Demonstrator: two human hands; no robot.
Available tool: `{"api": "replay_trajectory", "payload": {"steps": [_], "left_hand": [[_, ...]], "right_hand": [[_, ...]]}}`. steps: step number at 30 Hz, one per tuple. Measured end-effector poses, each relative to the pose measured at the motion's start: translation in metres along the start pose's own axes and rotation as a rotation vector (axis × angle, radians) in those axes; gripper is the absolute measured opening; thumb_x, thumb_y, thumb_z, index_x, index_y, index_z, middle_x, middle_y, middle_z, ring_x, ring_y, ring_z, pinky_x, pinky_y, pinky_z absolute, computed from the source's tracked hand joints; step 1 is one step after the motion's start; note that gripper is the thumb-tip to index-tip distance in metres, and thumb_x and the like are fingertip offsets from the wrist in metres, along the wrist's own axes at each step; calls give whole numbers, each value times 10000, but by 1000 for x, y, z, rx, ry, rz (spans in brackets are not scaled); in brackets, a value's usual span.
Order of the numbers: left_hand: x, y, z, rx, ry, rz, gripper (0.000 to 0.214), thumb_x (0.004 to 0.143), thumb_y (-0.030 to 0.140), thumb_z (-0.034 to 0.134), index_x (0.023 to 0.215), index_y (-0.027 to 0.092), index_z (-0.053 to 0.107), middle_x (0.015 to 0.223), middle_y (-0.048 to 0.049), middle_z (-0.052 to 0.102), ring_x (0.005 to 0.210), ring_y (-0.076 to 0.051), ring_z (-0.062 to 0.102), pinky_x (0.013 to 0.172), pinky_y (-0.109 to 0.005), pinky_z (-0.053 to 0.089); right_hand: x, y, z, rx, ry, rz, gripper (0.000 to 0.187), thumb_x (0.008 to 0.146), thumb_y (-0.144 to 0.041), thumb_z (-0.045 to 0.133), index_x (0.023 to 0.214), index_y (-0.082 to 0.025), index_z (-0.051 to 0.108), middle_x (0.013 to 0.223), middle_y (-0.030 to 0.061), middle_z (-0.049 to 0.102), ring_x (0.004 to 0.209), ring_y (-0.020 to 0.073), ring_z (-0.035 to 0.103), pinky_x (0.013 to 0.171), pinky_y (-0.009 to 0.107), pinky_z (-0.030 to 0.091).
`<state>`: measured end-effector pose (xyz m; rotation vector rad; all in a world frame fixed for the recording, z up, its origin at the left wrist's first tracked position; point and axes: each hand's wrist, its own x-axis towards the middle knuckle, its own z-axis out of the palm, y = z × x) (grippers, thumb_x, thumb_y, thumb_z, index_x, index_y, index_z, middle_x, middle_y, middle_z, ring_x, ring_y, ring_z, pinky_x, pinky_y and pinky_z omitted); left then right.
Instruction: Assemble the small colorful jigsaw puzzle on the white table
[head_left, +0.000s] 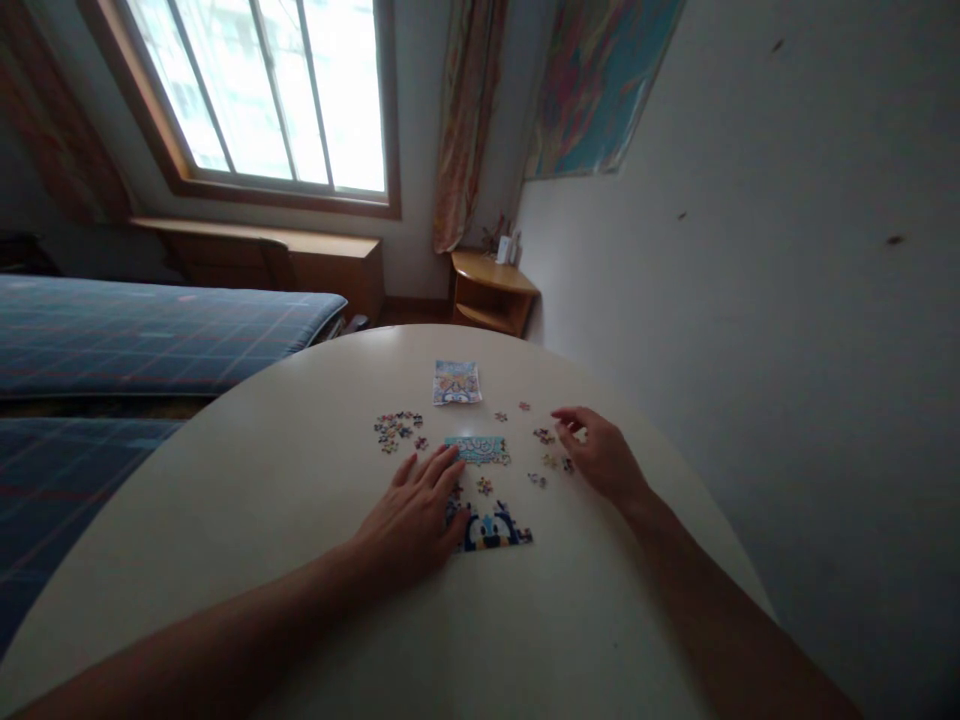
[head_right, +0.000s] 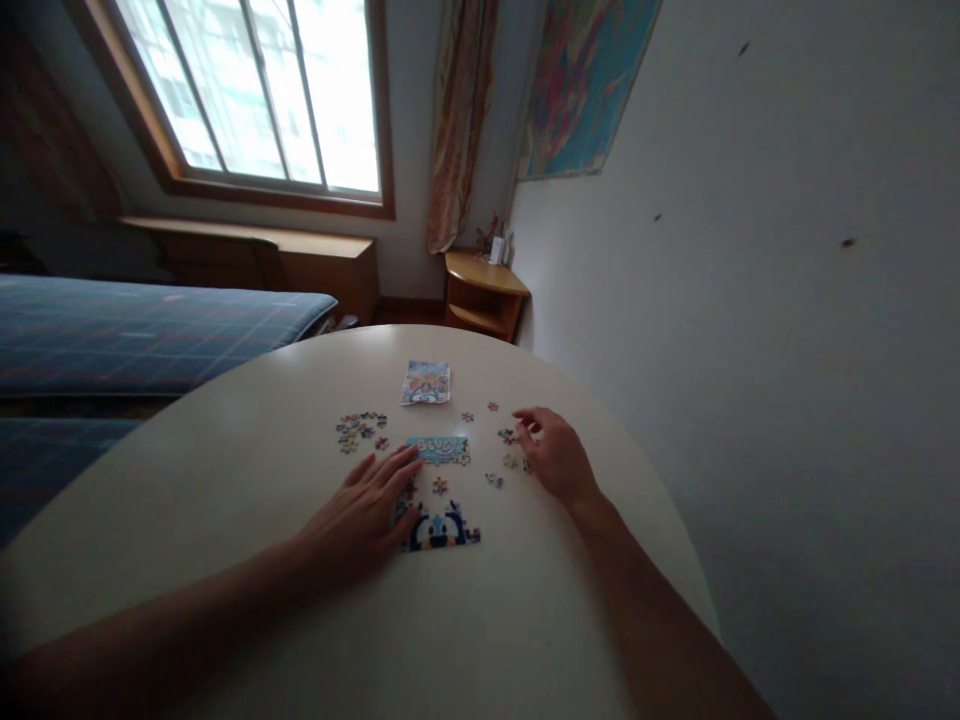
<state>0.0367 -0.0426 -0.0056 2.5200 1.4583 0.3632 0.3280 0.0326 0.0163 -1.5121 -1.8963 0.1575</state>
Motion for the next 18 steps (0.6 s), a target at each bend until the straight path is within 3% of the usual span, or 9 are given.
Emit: {"api": "replay_trajectory", "payload": {"steps": [4,6,10,18], "left_hand": [[0,0,1,4,17,7,558,965,397,419,1474,171,386,1610,-74,301,1502,-256,219,1236,-523,156],[0,0,1,4,13,5,557,965,397,420,1473,170,388,1610,-78,302,1502,-258,219,1233,-527,163],[0,0,1,5,13,6,550,966,387,421,1471,172,390,1608,-82,304,1500,-257,229,1233,-525,166],[0,0,1,16,13,3,544,962,390,429,1465,184,396,1610,-72,303,1500,-252,230,1234,-518,169]], "right_hand": [[7,43,-4,-19,227,236,302,830,-283,527,1044,-163,702,962,106,740,786,203,661,793,351,520],[9,60,-4,-33,258,287,308,824,-281,511,1025,-150,704,946,123,745,787,211,668,786,352,523],[8,77,-2,-49,265,340,292,801,-279,522,970,-145,719,915,137,751,797,222,681,782,348,526],[8,76,2,-62,184,354,254,795,-283,578,959,-163,731,949,123,764,850,222,706,805,328,532]]}}
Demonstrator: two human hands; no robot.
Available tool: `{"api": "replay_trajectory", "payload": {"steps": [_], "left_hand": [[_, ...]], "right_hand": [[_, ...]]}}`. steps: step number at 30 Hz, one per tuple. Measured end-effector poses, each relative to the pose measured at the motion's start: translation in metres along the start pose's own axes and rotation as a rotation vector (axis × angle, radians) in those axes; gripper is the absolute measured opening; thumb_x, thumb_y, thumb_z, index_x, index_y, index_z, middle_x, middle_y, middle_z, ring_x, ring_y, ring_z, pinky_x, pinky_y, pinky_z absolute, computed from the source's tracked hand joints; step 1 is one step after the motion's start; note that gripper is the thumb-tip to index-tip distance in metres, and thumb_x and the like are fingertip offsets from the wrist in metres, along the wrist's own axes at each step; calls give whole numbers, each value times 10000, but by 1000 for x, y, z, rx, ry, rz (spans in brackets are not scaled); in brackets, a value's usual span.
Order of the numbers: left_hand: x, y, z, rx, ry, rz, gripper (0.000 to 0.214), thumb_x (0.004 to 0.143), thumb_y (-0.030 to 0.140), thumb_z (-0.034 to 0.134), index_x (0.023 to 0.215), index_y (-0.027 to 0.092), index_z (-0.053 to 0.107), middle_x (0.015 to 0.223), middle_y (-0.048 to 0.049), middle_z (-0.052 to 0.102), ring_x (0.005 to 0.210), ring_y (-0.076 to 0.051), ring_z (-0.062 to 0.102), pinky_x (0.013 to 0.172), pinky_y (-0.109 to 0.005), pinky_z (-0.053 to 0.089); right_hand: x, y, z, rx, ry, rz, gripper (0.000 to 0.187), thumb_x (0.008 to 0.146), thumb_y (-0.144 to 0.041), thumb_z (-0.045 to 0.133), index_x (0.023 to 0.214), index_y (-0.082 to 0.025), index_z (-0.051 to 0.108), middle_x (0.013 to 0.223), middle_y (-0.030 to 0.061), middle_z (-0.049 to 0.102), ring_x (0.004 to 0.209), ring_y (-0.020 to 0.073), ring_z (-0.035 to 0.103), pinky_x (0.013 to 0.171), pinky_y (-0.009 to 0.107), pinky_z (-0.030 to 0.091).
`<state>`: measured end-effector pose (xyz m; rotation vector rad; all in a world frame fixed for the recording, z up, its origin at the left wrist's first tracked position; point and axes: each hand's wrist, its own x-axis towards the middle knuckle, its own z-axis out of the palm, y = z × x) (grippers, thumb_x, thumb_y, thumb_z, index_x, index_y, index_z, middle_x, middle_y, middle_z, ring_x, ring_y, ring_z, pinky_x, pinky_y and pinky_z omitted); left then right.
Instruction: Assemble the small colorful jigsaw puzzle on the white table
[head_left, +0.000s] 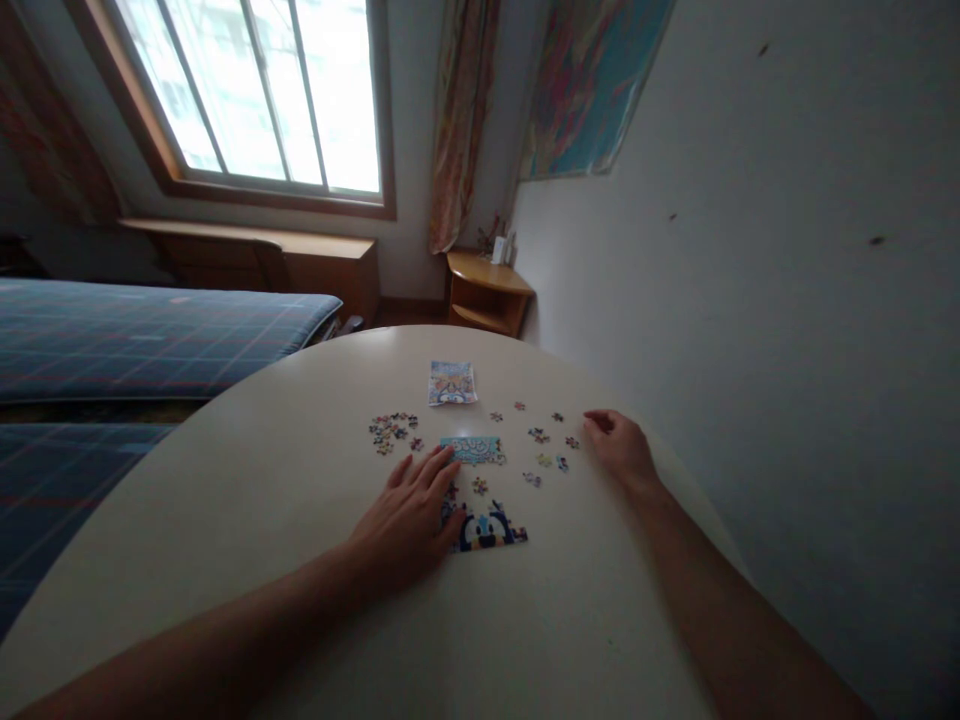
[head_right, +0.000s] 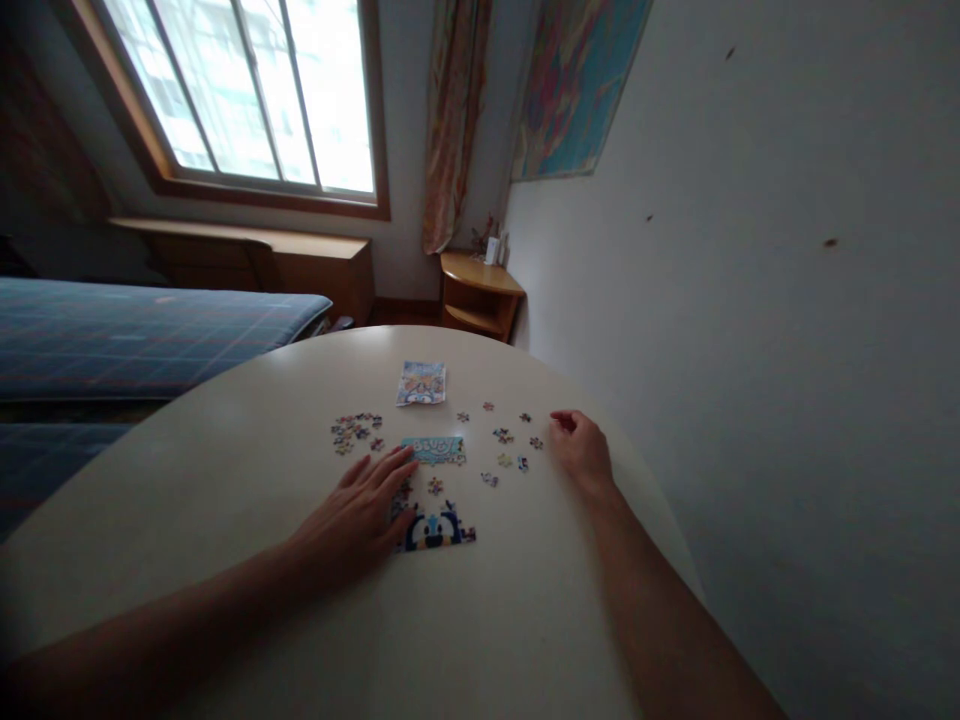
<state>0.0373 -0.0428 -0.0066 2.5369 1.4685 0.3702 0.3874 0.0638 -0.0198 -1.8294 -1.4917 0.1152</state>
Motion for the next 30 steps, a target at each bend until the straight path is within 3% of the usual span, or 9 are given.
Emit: {"api": "replay_trajectory", "payload": {"steps": [30], "left_hand": [[-1,-1,-1,-9,15,12,533,966,388,423,1461,193,400,1604,-77,317,1494,-253,248,1233,-512,164]], "right_hand": [[-2,-5,-4,-92,-114,6,203,787,-300,622,899,-196,754,858,94,771,802,222,710,786,349,533]]}}
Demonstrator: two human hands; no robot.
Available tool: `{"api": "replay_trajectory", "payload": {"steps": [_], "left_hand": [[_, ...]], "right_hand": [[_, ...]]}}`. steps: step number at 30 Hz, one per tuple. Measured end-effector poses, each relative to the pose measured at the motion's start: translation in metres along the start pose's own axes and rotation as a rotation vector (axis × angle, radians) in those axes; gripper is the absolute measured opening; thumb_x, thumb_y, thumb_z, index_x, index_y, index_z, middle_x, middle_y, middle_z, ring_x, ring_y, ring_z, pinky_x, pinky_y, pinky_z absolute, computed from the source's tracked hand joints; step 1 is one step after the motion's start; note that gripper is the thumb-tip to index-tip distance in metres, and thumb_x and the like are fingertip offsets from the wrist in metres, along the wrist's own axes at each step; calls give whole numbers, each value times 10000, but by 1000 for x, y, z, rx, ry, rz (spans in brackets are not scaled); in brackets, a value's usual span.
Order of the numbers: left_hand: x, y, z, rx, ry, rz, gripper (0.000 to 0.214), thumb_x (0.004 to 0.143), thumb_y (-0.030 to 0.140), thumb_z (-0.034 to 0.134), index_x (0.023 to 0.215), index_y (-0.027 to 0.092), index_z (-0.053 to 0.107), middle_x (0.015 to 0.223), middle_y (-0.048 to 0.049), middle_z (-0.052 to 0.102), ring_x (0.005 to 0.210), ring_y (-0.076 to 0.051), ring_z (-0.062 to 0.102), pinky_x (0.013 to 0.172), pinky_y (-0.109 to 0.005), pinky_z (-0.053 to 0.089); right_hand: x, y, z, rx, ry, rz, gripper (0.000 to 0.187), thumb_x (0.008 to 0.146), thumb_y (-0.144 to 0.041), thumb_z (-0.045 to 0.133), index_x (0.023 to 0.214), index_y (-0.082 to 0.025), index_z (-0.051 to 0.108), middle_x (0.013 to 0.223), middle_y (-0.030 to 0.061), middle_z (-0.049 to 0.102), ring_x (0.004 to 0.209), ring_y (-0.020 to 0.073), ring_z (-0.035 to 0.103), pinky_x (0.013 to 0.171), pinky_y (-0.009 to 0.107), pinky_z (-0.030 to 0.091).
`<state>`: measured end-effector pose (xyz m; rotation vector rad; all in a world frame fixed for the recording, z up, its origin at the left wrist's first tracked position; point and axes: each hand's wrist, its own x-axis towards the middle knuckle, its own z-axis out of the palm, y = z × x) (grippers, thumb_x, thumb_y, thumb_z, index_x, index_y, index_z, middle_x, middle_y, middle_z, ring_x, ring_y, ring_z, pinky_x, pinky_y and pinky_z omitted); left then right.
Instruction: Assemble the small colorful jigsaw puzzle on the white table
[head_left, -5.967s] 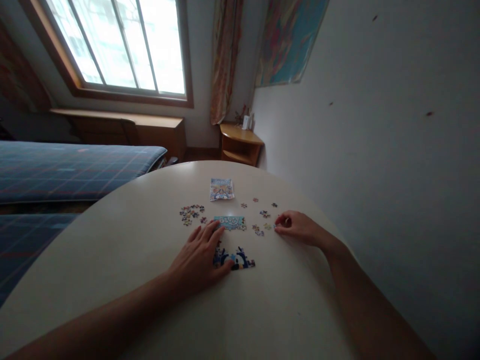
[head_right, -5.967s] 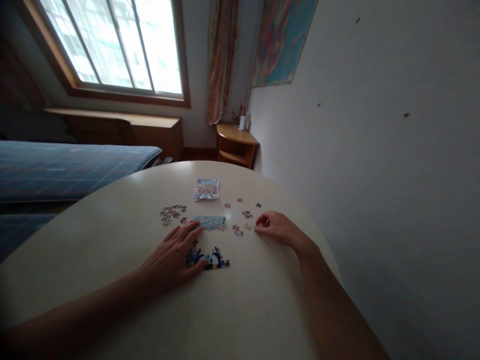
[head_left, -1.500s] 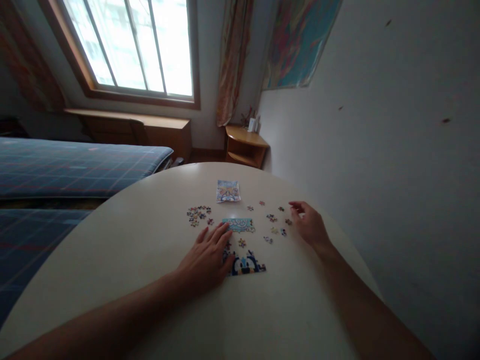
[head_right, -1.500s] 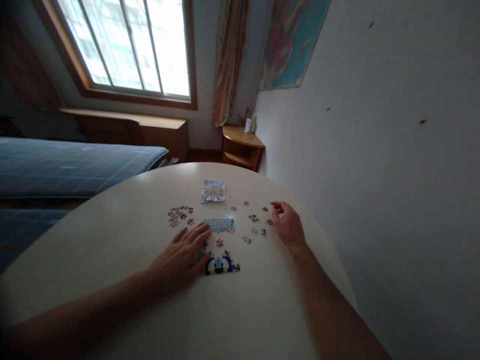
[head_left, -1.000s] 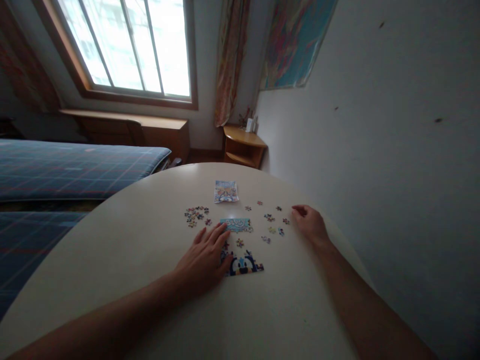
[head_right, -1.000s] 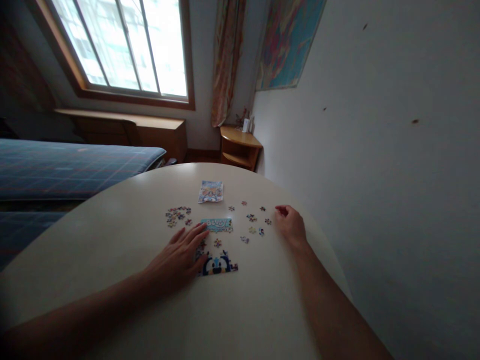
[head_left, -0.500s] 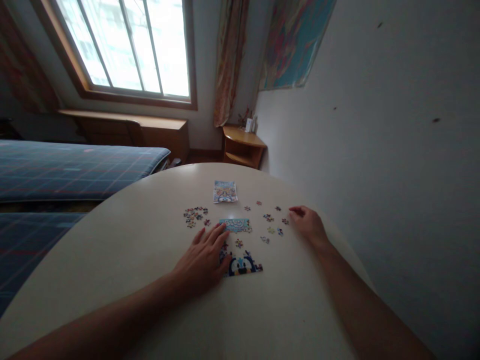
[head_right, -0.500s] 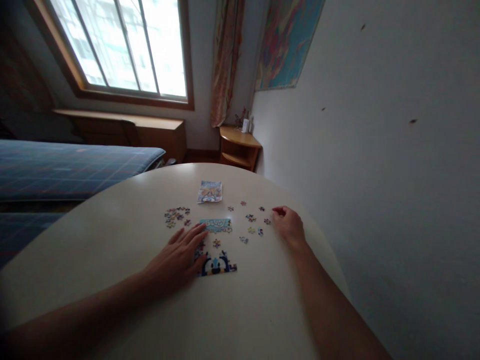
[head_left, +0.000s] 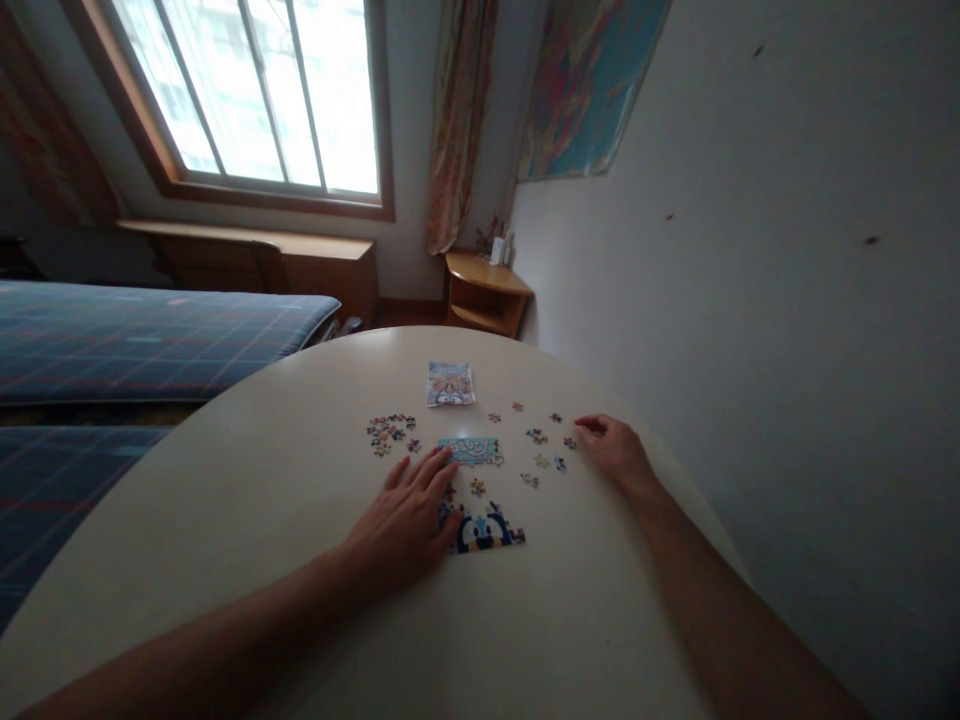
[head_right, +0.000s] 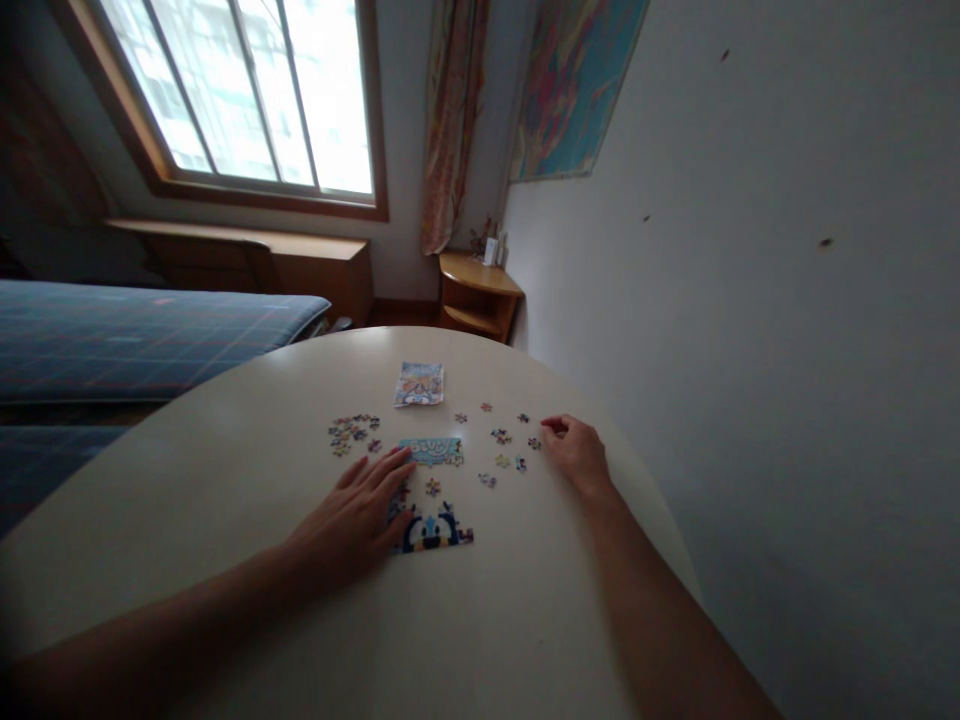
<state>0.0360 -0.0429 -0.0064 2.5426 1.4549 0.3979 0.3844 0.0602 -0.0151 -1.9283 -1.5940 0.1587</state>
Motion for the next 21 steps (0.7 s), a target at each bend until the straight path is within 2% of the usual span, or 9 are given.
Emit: {"api": "replay_trajectory", "payload": {"steps": [6,8,12,21], "left_hand": [[1,1,-1,13,-26,-13,542,962,387,428,1459,173,411,1604,-87,314,1493,-255,248,1231,-514,170],[1,2,-2,14,-28,-15,543,959,385,433,1456,169,416,1601,-91,318,1494,-259,246,1229,-519,173],[1,2,-3,10,-16,-15,535,962,375,430,1459,176,411,1600,-87,323,1494,-259,246,1232,-515,166],[0,0,1,4,-4,-1,537,966,394,417,1460,180,408,1602,-84,318,1498,-259,233,1233,-516,166]], "right_hand": [[-1,5,-10,-23,-85,-19,225,711,-398,743,821,-203,771,803,90,762,755,231,705,694,315,529],[-2,5,-13,-48,-98,-50,253,680,-420,781,814,-205,776,842,103,760,804,248,705,720,327,533],[-5,0,-16,-104,-118,-100,230,704,-424,775,798,-214,782,921,117,749,891,273,695,794,361,537],[-8,-7,-16,-117,-163,-195,151,730,-367,746,770,-226,778,902,104,739,901,265,679,846,367,534]]}}
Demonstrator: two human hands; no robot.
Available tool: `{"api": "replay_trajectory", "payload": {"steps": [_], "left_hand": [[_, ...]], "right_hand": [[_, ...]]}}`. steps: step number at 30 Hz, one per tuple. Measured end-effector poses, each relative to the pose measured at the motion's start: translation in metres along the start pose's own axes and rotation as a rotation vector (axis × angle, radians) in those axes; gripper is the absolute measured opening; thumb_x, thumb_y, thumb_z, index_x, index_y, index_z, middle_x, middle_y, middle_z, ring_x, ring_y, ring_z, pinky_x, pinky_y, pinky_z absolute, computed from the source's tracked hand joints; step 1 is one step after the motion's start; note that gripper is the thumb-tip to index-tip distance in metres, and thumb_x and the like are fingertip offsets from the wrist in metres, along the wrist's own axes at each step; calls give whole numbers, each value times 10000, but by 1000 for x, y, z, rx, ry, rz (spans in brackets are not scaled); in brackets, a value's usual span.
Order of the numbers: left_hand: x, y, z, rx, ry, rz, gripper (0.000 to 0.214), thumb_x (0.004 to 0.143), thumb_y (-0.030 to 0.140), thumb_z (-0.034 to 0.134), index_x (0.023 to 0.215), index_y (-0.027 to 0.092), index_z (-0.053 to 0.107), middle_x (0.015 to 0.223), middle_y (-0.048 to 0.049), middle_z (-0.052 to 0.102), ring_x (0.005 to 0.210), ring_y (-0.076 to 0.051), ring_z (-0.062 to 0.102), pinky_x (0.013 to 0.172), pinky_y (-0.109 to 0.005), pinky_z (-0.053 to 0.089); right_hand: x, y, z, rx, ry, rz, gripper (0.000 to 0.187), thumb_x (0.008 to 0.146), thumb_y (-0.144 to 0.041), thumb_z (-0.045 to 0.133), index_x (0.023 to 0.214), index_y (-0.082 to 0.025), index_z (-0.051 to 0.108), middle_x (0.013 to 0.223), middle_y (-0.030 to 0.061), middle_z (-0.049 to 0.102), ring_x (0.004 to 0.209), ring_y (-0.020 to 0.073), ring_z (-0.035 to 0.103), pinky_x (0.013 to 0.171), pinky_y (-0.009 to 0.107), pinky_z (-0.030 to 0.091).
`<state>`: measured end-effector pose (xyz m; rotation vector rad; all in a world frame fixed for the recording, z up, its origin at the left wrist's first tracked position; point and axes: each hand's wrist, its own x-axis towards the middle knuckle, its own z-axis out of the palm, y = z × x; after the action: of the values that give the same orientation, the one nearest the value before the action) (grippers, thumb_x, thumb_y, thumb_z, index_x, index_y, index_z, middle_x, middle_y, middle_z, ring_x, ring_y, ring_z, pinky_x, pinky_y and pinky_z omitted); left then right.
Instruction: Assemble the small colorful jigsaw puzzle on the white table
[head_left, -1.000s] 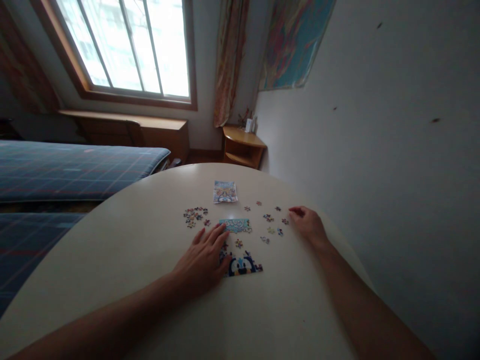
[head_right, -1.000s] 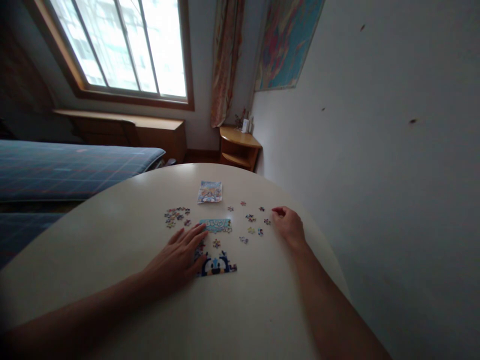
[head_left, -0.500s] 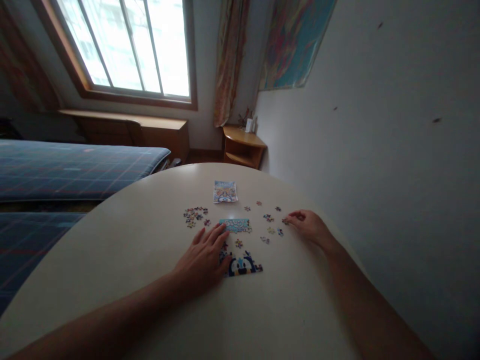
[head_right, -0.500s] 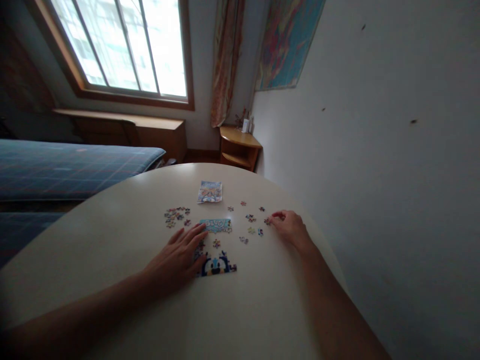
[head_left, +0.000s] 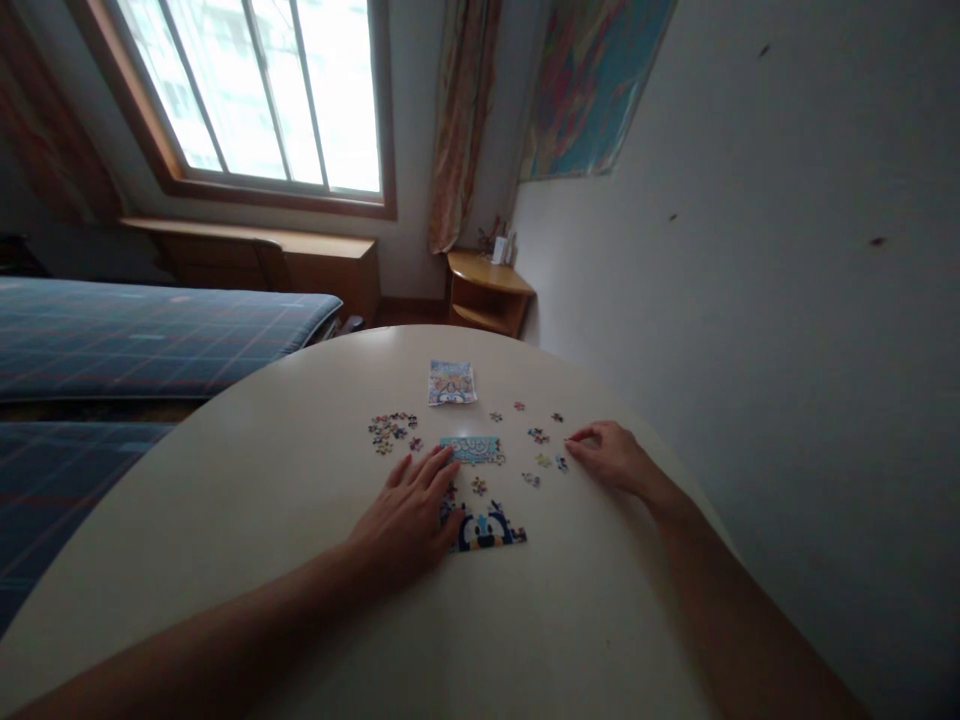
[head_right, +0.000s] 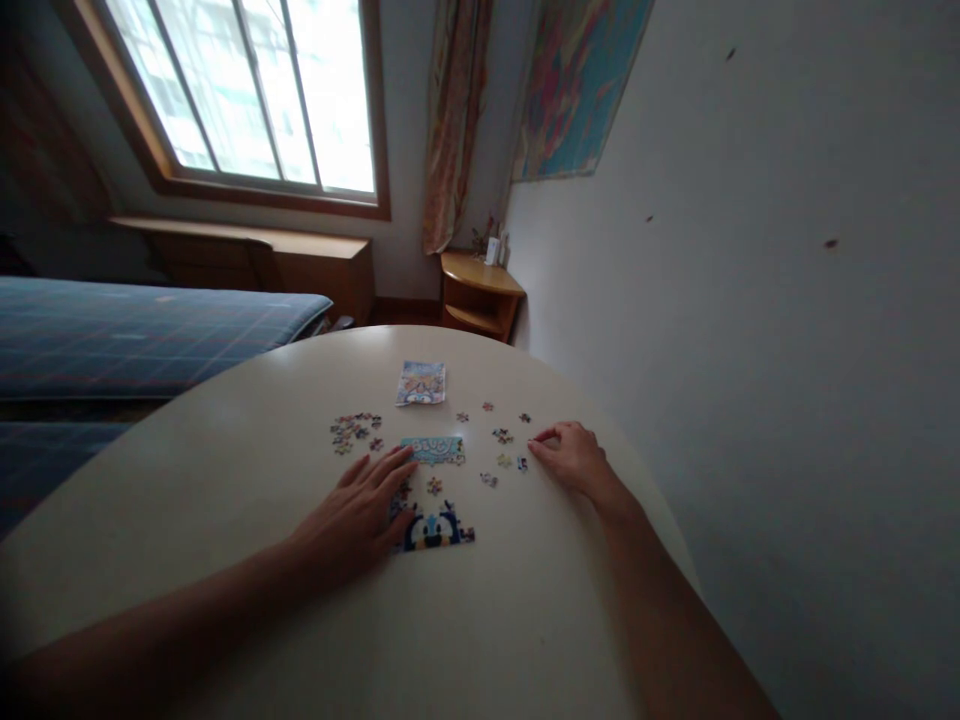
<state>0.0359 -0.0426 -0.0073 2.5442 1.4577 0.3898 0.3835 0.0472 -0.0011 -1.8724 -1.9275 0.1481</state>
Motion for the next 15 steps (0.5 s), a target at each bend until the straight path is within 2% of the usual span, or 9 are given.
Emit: {"api": "replay_trajectory", "payload": {"steps": [6,10,15], "left_hand": [[0,-2,3,-10,19,9,538,972,405,408,1465,190,401,1605,-84,314,1499,-261,229,1235,-514,157],[0,-1,1,-4,-3,0,549,961,387,425,1470,184,395,1604,-82,314,1497,-262,235,1234,-519,160],[0,-1,1,-11,6,9,547,964,390,426,1472,188,392,1605,-88,311,1499,-258,231,1232,-521,162]], "right_hand": [[-1,-4,-1,-17,-57,-37,174,770,-346,704,849,-210,780,988,119,718,959,269,660,902,399,506],[0,-7,-2,-8,-110,-94,176,796,-307,657,861,-189,770,990,119,718,980,254,654,923,379,487],[-1,-10,-4,1,-92,-71,193,763,-313,679,884,-189,765,958,110,719,921,244,658,866,354,501]]}}
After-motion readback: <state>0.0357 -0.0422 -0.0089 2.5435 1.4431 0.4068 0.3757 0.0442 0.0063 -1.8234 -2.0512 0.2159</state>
